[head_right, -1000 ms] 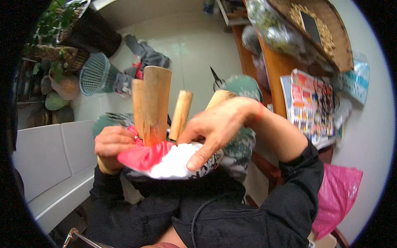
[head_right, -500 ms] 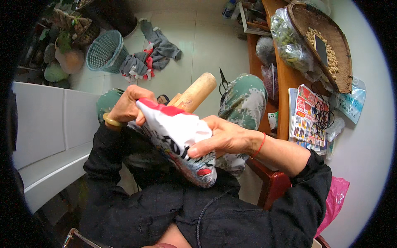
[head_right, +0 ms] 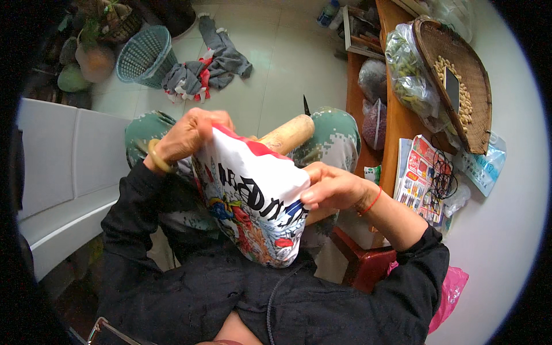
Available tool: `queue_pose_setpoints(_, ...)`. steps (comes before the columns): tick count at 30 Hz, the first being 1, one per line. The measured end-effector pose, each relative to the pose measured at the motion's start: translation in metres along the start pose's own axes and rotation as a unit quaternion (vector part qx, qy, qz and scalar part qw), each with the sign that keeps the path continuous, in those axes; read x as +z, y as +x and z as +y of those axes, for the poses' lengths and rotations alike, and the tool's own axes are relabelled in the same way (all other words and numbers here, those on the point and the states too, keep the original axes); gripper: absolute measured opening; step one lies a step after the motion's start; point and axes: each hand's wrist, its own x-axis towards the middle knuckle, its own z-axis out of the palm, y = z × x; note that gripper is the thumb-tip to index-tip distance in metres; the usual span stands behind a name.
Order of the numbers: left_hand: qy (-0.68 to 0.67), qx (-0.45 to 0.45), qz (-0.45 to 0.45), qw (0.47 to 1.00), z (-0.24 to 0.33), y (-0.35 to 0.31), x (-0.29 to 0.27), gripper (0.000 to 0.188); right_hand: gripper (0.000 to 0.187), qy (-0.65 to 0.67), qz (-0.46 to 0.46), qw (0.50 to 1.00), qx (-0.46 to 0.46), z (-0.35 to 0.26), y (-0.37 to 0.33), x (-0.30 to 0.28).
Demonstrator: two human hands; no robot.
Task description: The person sits on the floor and repeatedly inserts and removes cylindrical wooden dowels into a patterned fabric cover. They adjust the fabric around the dowels and rotate the assembly to fit the pieces together.
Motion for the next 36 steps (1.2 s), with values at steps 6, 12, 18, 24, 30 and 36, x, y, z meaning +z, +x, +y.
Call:
queue_pose_setpoints(6,0.24,0.098,-0.158,0.953,0.079,0.051,0.04,0.049,0.064,-0.065,-0.004,0.997,0.047,0.008,0.033,0.006)
queue_pose_setpoints(12,0.32,-0.055,-0.302,0.896,0.086,0.055,0.044,0.056,0.059,0.044,0.024,0.999,0.003,0.019,0.019,0.022)
queue_pose_setpoints(18,0.078,0.09,-0.381,0.917,0.073,0.044,0.041,0.055,0.063,-0.339,-0.039,0.937,-0.075,0.025,-0.002,0.065)
queue_pose_setpoints(24,0.02,0.171,-0.41,0.896,0.071,0.053,0.047,0.058,0.073,-0.279,-0.007,0.915,-0.291,0.076,-0.008,0.076)
queue_pose_setpoints(30,-0.032,0.184,-0.334,0.924,0.064,0.044,0.057,0.056,0.048,-0.291,-0.064,0.895,-0.333,0.091,-0.005,0.055)
queue_pose_setpoints(36,-0.121,0.224,-0.278,0.926,0.055,0.047,0.08,0.06,0.05,-0.323,-0.096,0.874,-0.35,0.097,-0.005,0.048)
